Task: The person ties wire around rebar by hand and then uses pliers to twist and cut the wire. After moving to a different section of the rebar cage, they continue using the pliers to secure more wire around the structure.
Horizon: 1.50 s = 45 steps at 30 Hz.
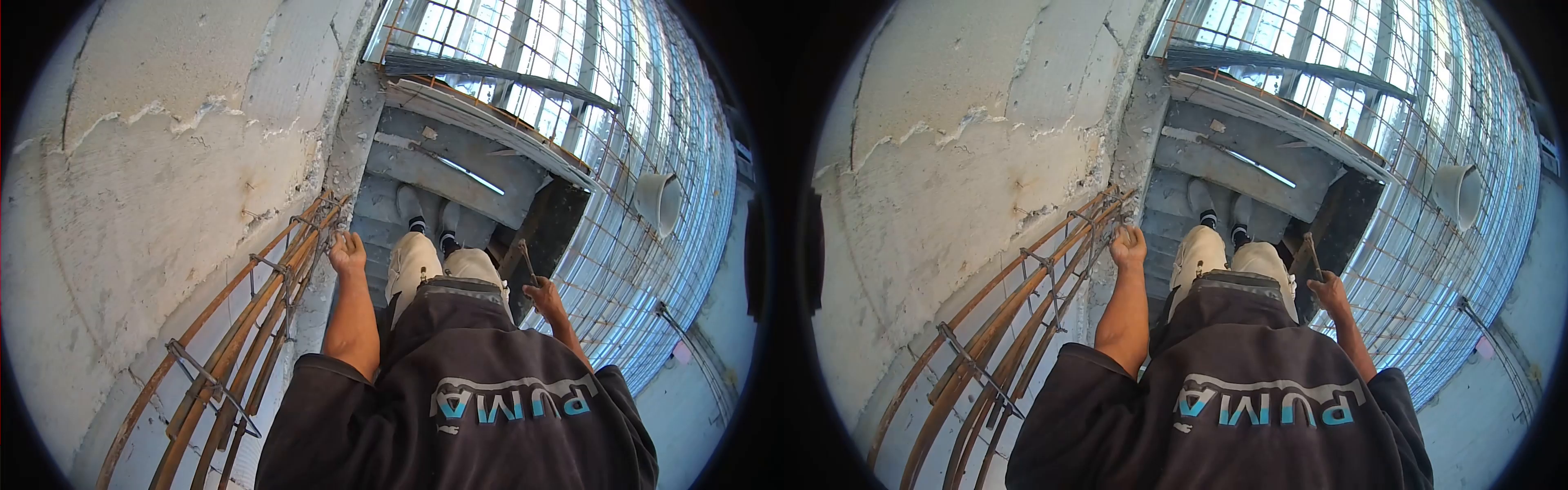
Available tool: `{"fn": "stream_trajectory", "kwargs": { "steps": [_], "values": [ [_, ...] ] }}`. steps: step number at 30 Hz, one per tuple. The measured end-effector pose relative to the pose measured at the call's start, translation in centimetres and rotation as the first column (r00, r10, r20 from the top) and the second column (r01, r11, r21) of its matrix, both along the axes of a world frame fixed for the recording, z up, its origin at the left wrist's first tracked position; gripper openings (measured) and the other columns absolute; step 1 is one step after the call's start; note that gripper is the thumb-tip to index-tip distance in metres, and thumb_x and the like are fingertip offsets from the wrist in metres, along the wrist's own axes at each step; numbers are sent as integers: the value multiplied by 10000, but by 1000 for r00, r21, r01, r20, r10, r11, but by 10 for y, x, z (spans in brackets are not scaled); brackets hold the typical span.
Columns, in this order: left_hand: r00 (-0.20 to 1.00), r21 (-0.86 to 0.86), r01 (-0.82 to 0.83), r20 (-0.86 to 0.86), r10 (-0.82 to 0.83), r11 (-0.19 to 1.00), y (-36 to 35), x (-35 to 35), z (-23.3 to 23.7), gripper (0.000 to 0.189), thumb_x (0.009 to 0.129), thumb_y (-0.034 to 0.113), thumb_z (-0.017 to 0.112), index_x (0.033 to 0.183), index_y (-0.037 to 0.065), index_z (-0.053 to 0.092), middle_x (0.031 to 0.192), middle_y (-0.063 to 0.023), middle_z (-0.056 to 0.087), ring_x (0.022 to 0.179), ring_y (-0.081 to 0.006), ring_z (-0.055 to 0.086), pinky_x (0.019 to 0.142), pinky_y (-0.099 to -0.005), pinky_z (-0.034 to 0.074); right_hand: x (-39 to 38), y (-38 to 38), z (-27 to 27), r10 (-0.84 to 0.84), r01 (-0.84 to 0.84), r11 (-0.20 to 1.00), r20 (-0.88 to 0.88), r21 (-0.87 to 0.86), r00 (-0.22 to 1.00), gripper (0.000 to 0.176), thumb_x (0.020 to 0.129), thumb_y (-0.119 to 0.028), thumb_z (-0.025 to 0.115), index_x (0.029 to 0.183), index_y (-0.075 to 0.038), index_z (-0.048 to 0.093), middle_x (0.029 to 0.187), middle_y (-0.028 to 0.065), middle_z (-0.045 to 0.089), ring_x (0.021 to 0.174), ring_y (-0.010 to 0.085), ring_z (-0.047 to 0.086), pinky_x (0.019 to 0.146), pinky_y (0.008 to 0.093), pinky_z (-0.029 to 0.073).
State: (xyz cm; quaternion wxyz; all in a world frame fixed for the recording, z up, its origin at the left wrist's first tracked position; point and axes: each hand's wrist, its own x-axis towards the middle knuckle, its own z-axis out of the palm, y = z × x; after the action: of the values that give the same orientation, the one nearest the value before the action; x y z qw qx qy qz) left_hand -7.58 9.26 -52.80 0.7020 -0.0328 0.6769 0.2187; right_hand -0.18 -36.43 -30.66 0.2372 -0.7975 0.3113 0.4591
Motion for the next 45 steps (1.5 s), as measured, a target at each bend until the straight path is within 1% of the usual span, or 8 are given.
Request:
{"fn": "stream_trajectory", "kwargs": {
  "steps": [3, 8, 12, 25, 30, 36, 40, 45],
  "values": [
    [877, -113, 474, -29, -480, 873, -4, -15, 10, 536, 953, 145, 563, 1467, 123, 416, 1429, -80, 496, 1234, -221, 552, 971, -409, 503, -13, -5, -5, -77, 77, 997, 0, -13, 997, 428, 883, -252, 686, 1140, 79, 599, 718, 77, 568, 570, 157, 557, 490, 330, 445],
    [-125, -129, 987, -252, -959, -95, -27, 2, 69, 472, 959, 182, 581, 1413, 96, 486, 1234, -68, 630, 996, -184, 650, 818, -337, 537, -23, 9, 8, -165, 166, 983, -15, 80, 986, 317, 928, -287, 641, 936, 29, 609, 618, 40, 513, 496, 133, 508, 432, 305, 383],
    [-221, -84, 974, -185, -957, -209, -42, 22, 86, 466, 978, 208, 555, 1421, 93, 465, 1298, -84, 620, 1131, -236, 625, 905, -386, 519, -51, 3, -3, -224, 228, 962, -38, 148, 974, 474, 897, -309, 663, 1166, 78, 622, 716, 91, 605, 577, 159, 578, 493, 334, 451],
    [-299, 102, 937, -266, -916, -335, -101, -1, 67, 429, 927, 172, 588, 1312, -16, 565, 1138, -138, 671, 908, -180, 669, 760, -291, 531, -144, -75, -57, 74, -80, 973, 36, 215, 997, 546, 877, -394, 642, 1058, 120, 640, 805, 187, 665, 753, 227, 652, 689, 375, 482],
    [-565, -85, 813, -358, -743, -577, -108, -15, 126, 423, 917, 183, 595, 1294, -9, 580, 1114, -116, 675, 874, -174, 655, 737, -294, 525, -150, -75, -41, -341, 302, 938, 293, 170, 893, 471, 918, -447, 627, 852, 18, 594, 670, 85, 543, 638, 190, 502, 615, 385, 421],
    [-422, -351, 887, -345, -838, -301, -110, -64, 139, 401, 911, 208, 614, 1272, 35, 611, 1089, -89, 697, 939, -213, 664, 780, -320, 527, -113, -105, -60, -388, 287, 910, 375, 297, 842, 474, 942, -466, 603, 804, -14, 568, 670, 34, 526, 653, 146, 473, 600, 356, 397],
    [-701, -346, 700, -501, -508, -624, -93, -84, 114, 387, 911, 238, 631, 1239, 33, 625, 1140, -171, 685, 1045, -297, 656, 908, -371, 503, -57, -105, -92, -477, 352, 869, 395, 348, 785, 422, 956, -423, 589, 884, -7, 598, 698, 38, 541, 682, 157, 494, 630, 348, 415],
    [-656, -270, 431, -749, -94, -861, -72, 9, 96, 372, 882, 238, 650, 1176, 11, 643, 1145, -210, 669, 1107, -377, 607, 985, -437, 459, -22, -87, -134, -434, 353, 865, 180, 356, 883, 412, 963, -423, 565, 946, -13, 604, 756, 75, 572, 734, 185, 532, 699, 357, 447]
  ]
}}
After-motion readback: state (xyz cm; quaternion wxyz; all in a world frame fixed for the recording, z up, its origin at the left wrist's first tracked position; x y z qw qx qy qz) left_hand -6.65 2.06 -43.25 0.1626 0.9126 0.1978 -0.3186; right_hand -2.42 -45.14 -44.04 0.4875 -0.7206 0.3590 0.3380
